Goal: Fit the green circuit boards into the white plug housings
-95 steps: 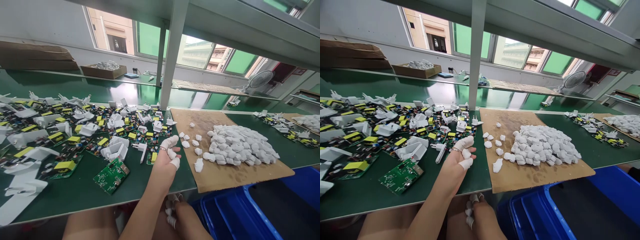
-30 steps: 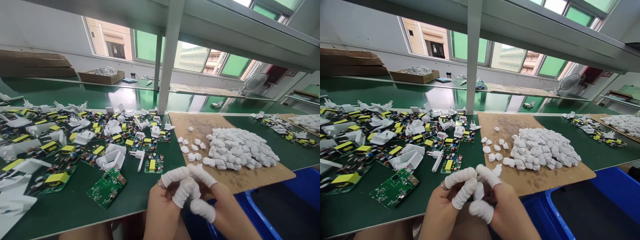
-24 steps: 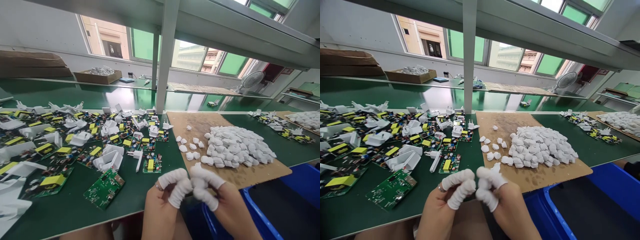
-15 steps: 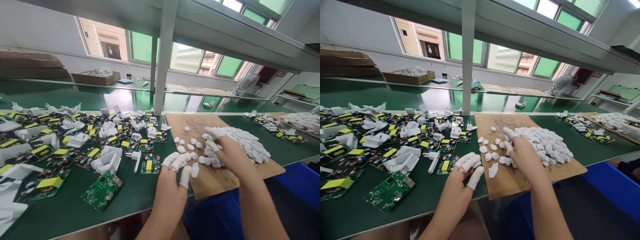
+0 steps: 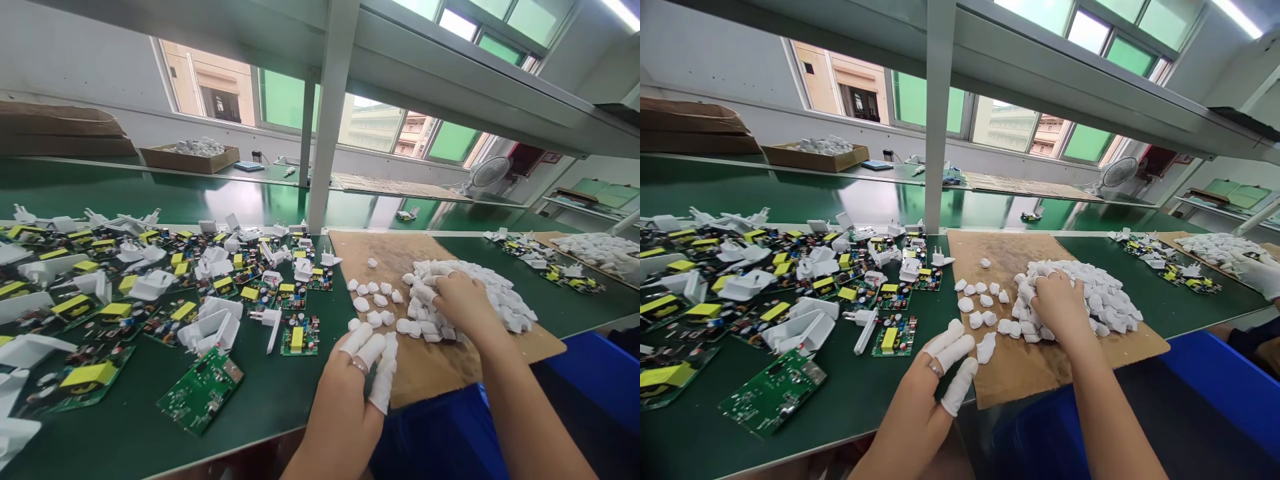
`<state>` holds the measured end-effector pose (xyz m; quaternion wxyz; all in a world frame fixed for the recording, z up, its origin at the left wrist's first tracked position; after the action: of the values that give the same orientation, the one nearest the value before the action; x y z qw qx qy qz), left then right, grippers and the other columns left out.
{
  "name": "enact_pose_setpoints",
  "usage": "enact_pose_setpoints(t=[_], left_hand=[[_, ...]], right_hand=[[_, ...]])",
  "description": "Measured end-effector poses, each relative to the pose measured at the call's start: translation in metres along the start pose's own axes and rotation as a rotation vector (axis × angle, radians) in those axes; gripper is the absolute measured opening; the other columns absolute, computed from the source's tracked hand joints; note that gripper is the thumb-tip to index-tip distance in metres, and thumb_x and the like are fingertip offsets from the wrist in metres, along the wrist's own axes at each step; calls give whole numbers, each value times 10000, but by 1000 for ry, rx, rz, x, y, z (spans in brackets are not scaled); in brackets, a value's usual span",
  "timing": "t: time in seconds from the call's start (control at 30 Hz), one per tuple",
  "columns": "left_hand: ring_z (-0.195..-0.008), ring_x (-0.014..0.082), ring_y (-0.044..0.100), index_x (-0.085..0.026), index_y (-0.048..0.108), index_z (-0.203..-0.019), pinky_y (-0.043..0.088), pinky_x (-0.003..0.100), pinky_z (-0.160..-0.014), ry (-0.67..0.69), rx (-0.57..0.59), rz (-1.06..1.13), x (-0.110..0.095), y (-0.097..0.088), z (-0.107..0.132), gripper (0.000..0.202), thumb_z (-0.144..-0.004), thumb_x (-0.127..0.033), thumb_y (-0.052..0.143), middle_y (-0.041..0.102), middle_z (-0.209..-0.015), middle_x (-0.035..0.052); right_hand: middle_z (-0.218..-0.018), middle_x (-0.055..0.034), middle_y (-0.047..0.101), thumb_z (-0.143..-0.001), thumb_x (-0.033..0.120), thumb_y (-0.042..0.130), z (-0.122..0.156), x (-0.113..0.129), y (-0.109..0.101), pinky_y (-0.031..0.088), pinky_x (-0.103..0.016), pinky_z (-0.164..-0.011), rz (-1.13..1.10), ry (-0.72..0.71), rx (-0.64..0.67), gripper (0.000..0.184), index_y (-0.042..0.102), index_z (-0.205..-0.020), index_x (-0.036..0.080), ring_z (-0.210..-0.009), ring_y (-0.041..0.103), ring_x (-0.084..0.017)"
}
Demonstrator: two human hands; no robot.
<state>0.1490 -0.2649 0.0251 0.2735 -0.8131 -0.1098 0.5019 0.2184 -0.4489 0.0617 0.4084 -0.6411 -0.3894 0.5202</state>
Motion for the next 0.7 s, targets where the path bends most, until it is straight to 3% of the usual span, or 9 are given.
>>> enact_pose_setpoints(t=[0.17,0.3,0.37,0.47,0.53,0.6,0.7], left_hand=[[-1044,156,470,-231,552,-1014,373,292,-920,-44,-88,128,4,-14,9,276,-792,-266,392,536,-1093,56],[-948,124,521,-269,590,-930,385,216,-864,-132,-219,293,9,-23,16,211,-762,-269,462,587,-990,8],[-908,112,536,-291,604,-891,387,195,-836,-158,-266,371,11,-25,19,188,-747,-264,486,604,-955,-19],[-875,115,551,-276,626,-839,395,186,-807,-199,-284,462,14,-24,21,165,-722,-255,512,624,-915,-20],[-864,126,559,-252,639,-811,398,190,-802,-248,-281,532,18,-22,23,153,-704,-262,530,637,-883,-6],[-859,136,563,-235,645,-802,399,196,-806,-335,-269,635,23,-18,24,159,-691,-289,546,642,-873,4],[-824,129,559,-206,635,-860,407,186,-786,-472,-290,824,29,-14,24,266,-678,-384,556,645,-848,17]], right_hand=[[-800,-119,507,-679,-10,398,-2,2,3,325,-501,-742,-40,-8,14,176,516,-681,122,-906,410,-279],[-813,-126,519,-633,-30,442,-8,6,4,259,-592,-751,-127,-51,1,190,434,-562,145,-973,369,-317],[-731,-110,522,-614,-44,432,-13,3,3,238,-584,-775,-200,-46,-42,228,389,-514,157,-899,425,-314],[-600,-89,497,-643,5,405,-20,-10,1,330,-511,-727,-384,23,-123,228,373,-491,171,-732,493,-300],[-649,-106,514,-734,105,365,-19,-21,-5,386,-438,-685,-558,90,-228,175,448,-589,157,-730,502,-289],[-791,-119,528,-833,226,258,-10,-27,-16,412,-368,-693,-743,127,-364,245,482,-832,125,-800,501,-257],[-824,-87,534,-888,379,128,14,-8,-34,450,-277,-591,-968,52,-442,413,416,-1033,120,-678,532,-196]])
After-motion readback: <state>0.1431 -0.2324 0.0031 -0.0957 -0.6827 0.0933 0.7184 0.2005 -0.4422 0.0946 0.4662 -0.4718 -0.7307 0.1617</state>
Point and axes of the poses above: each hand's wrist, its own z-axis away from the middle knuckle, its own y-axis out of the palm, x = y × z, the point moved 7 cm from there along -z, towards the middle knuckle
